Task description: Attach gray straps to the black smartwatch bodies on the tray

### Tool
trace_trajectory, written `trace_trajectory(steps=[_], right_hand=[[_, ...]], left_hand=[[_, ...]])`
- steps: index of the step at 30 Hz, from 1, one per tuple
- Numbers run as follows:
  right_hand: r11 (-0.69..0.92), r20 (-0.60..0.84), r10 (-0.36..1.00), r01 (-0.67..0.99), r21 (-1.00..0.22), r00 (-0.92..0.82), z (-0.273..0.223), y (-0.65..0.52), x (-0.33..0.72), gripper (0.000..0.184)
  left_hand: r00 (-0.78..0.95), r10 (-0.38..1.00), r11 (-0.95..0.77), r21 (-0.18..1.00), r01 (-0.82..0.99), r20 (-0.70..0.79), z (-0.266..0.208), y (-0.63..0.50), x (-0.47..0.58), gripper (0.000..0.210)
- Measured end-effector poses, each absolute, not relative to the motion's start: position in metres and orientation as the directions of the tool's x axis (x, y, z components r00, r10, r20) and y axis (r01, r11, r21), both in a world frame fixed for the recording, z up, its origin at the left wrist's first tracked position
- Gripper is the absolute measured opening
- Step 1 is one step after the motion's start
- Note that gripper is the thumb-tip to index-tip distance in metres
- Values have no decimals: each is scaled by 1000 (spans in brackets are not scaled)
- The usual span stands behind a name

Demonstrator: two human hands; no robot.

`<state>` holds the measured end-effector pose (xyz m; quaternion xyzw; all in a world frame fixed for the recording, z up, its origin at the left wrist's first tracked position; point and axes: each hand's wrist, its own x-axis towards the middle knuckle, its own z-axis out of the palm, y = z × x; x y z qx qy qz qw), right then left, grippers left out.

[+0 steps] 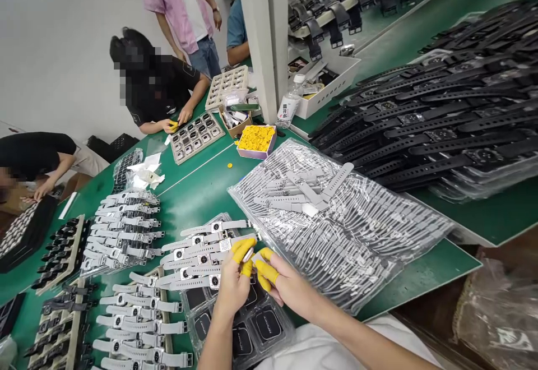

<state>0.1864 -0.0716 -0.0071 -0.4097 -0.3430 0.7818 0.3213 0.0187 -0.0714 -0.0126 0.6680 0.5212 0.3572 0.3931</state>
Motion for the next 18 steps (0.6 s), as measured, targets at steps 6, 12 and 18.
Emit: trace_trajectory(steps=[6,12,18], right_hand=[[-584,-375,730,-235,-777,-571,-1,-68,195,50],[-636,-403,726,-319,-703,-558,2,-68,197,44],[-670,-488,740,-441,-597,-463,4,-68,197,41]], left_hand=[[384,912,-302,871,387,145,-5,-67,14,51],[402,904,-304,880,366,145,-5,-64,17,41],[260,963,-167,919,358,74,-6,-65,19,32]])
